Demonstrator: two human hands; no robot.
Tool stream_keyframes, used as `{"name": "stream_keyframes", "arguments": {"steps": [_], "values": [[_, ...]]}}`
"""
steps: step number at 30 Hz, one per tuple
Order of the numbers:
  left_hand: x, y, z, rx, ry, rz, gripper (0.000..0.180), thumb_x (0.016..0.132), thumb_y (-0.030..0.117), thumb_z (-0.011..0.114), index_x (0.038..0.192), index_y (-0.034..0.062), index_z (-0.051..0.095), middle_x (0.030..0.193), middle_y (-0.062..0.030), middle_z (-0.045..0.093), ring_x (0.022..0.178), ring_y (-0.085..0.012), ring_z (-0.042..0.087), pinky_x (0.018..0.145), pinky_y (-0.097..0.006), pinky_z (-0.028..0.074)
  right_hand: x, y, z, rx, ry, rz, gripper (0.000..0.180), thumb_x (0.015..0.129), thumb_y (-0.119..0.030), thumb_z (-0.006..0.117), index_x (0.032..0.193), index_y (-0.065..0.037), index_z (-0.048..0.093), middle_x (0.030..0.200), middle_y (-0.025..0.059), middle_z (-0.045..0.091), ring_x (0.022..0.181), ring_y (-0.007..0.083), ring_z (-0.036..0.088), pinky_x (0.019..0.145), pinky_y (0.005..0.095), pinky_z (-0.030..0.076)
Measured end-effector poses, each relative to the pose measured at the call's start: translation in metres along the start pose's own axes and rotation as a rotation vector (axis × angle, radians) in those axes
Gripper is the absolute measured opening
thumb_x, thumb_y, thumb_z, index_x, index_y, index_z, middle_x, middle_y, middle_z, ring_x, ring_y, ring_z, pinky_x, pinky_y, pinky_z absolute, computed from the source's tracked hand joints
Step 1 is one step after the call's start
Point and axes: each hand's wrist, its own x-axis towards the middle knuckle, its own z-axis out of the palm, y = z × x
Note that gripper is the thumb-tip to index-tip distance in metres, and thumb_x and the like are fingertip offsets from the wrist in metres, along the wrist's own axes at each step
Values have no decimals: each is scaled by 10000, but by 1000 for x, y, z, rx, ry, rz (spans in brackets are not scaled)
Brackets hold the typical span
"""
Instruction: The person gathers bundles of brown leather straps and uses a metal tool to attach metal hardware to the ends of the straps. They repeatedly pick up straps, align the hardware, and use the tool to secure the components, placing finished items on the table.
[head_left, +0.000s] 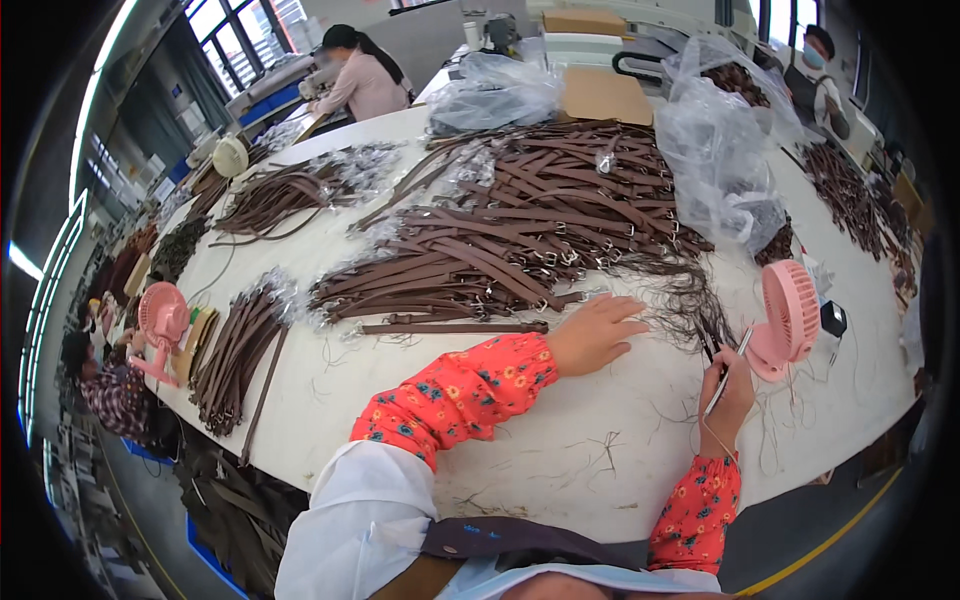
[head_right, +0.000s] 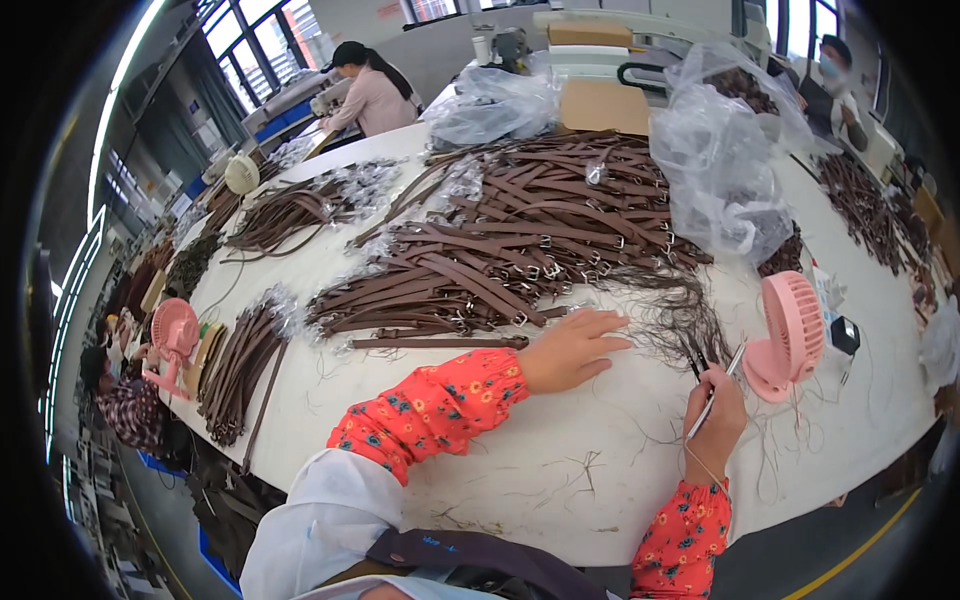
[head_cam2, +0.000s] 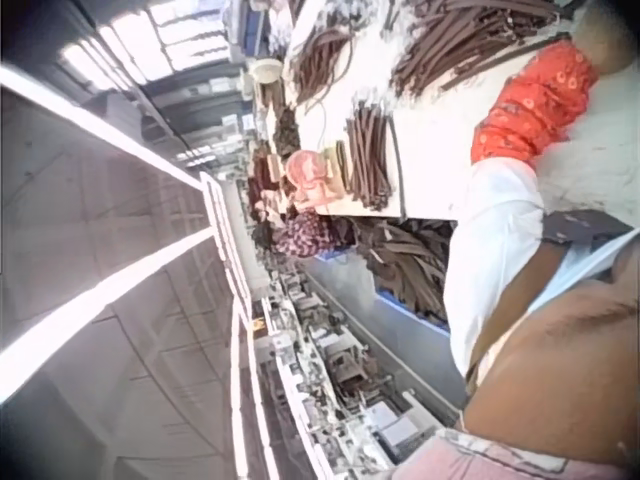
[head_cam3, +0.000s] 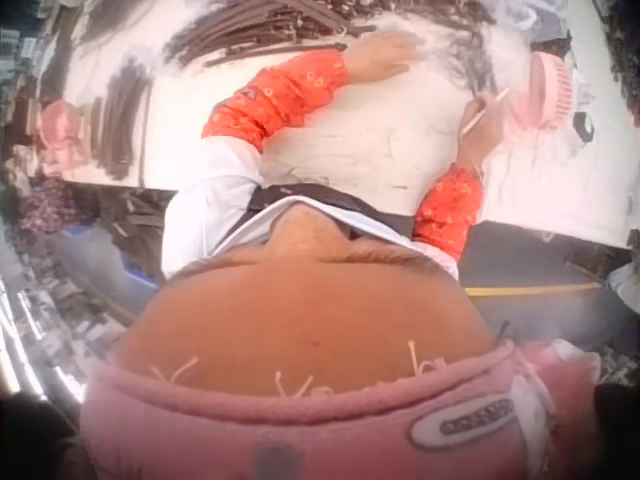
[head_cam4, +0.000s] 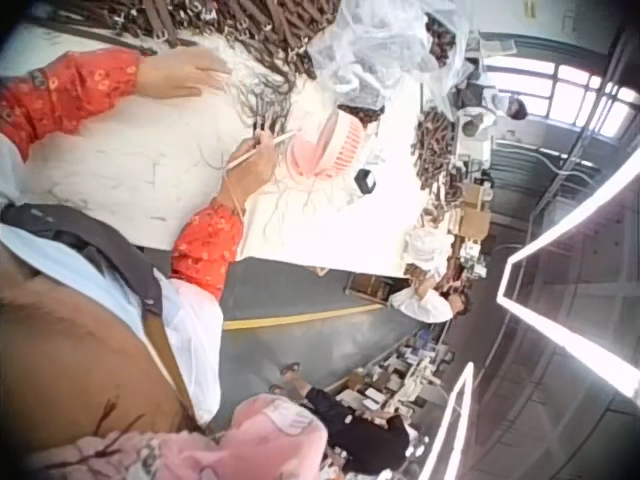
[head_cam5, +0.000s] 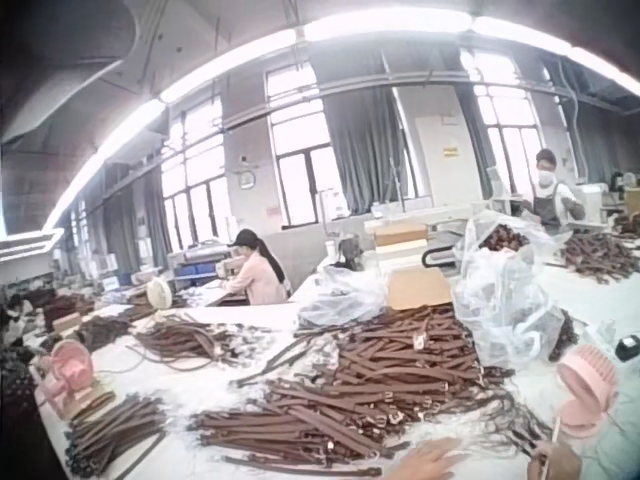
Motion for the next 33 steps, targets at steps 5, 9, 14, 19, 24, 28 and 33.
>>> {"name": "stream_keyframes", "arguments": {"steps": [5, 9, 14, 19, 24, 28, 33], "values": [[-87, -33, -103, 266, 127, -289, 632, 929, 305, 676, 1455, 47, 439, 1545, -211, 373, 1437, -386, 350, 1184, -532, 267, -7, 16, 4, -140, -107, 3, 208, 835, 49, 609, 1026, -32, 617, 884, 130, 658, 806, 329, 638, 744, 419, 511], [-134, -101, -132, 452, 230, -549, 618, 1022, 376, 546, 1496, 21, 368, 1586, -179, 343, 1467, -370, 320, 1209, -527, 215, -1, -1, 14, -130, -71, -94, 213, 846, 34, 618, 1050, -29, 614, 966, 139, 691, 862, 331, 641, 830, 423, 493], [-107, -158, -141, 476, 69, -559, 614, 1058, 465, 409, 1519, 62, 365, 1593, -146, 364, 1488, -310, 314, 1214, -545, 189, -4, -39, 32, 18, -184, -164, 250, 843, 61, 635, 1074, -27, 596, 1173, 190, 695, 849, 334, 652, 772, 401, 525], [-106, -180, -120, 437, 86, -521, 524, 1060, 418, 399, 1440, 73, 506, 1498, -133, 501, 1432, -307, 405, 1191, -519, 245, -26, -37, 50, 20, -247, -91, 274, 854, 90, 611, 1090, -41, 566, 1181, 244, 682, 889, 384, 692, 762, 412, 563], [-132, -143, -121, 371, 138, -365, 403, 1039, 308, 446, 1305, 62, 620, 1339, -110, 633, 1245, -281, 566, 1079, -438, 363, -26, -26, 53, 0, -245, 13, 237, 868, 111, 584, 1064, -20, 560, 1056, 222, 708, 947, 371, 718, 759, 396, 573], [-148, -109, -135, 279, 108, -347, 353, 1018, 282, 488, 1257, 77, 645, 1304, -96, 652, 1177, -265, 594, 1000, -411, 395, -24, -28, 55, 8, -211, -15, 244, 870, 122, 576, 1071, -16, 567, 1022, 207, 708, 921, 350, 723, 755, 383, 576], [-168, -70, -143, 183, 81, -293, 329, 993, 298, 532, 1202, 78, 657, 1254, -100, 674, 1152, -278, 601, 976, -416, 404, -25, -27, 57, 33, -217, -8, 289, 874, 116, 583, 1130, -18, 581, 979, 194, 702, 864, 329, 726, 740, 373, 576]]}}
